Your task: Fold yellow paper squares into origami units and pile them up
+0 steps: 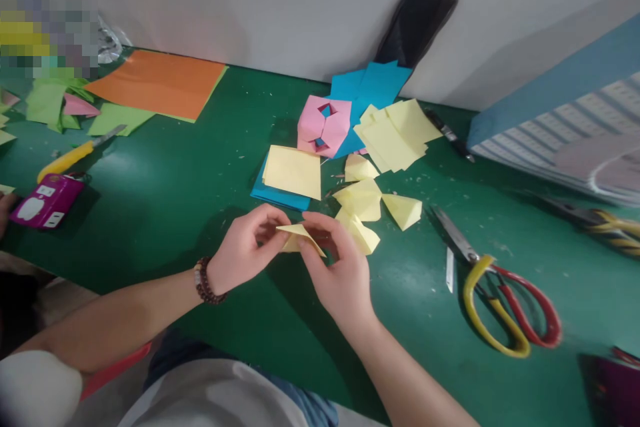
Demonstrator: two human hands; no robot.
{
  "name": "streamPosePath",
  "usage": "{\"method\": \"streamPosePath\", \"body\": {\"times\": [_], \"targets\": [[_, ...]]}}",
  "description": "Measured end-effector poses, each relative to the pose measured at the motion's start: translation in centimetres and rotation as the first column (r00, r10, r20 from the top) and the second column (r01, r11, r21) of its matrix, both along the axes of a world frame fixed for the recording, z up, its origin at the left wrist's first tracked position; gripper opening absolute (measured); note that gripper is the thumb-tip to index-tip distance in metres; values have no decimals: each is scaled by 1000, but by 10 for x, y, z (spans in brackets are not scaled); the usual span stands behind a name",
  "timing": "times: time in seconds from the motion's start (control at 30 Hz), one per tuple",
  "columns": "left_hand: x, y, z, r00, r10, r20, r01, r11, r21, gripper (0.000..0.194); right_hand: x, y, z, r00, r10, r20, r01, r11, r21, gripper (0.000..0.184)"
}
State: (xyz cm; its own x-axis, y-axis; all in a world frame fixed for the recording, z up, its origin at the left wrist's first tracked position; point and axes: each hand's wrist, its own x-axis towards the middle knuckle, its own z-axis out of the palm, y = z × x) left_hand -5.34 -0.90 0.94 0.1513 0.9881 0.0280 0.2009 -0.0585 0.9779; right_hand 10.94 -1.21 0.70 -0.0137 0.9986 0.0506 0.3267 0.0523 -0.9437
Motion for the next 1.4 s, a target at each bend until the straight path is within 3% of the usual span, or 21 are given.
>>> {"method": "streamPosePath", "body": {"times": [0.23,0.43,0.5,0.57,0.63,0.7,0.77,0.83,0.9,0.97,1.03,1.13,1.23,1.33,1.4], "targets": [[-3,1,2,999,36,32,-38,998,42,13,2,-6,4,972,-96,217,41,969,243,12],[-2,1,6,993,-48,109,68,982,-179,32,10,-1,-5,978,-192,77,148,909,390,14],[-3,3,8,974,-139,181,196,917,-349,33,13,3,-7,980,-196,37,156,870,468,18],[-5,5,9,896,-205,394,399,764,-508,39,15,5,-7,974,-207,91,122,819,561,21],[-6,7,9,772,-154,617,559,626,-544,49,15,7,-3,953,-213,215,26,764,644,24],[-7,9,9,693,-58,718,600,600,-530,53,14,7,1,924,-204,324,-84,717,692,26],[-9,12,8,692,0,722,572,610,-548,47,12,6,3,908,-171,384,-164,697,698,28],[-9,14,7,729,38,683,503,648,-572,42,11,5,2,909,-109,403,-208,719,663,31],[-10,15,8,760,75,645,415,708,-571,40,11,3,0,953,-3,303,-178,804,567,37],[-9,16,8,786,98,611,333,764,-552,39,11,2,-1,995,87,46,-98,911,400,41],[-8,15,8,814,77,576,290,805,-517,37,12,3,0,967,97,-235,-46,976,214,39],[-6,12,7,863,-22,504,277,856,-436,31,13,5,4,893,65,-445,-72,997,2,31],[-5,9,5,908,-99,408,262,893,-367,24,15,8,6,880,46,-472,-135,979,-156,31],[-6,8,5,900,-139,413,300,885,-355,25,17,10,5,876,48,-480,-162,967,-199,30],[-7,9,4,849,-157,505,379,846,-374,35,17,12,5,870,48,-491,-164,967,-196,28]]}}
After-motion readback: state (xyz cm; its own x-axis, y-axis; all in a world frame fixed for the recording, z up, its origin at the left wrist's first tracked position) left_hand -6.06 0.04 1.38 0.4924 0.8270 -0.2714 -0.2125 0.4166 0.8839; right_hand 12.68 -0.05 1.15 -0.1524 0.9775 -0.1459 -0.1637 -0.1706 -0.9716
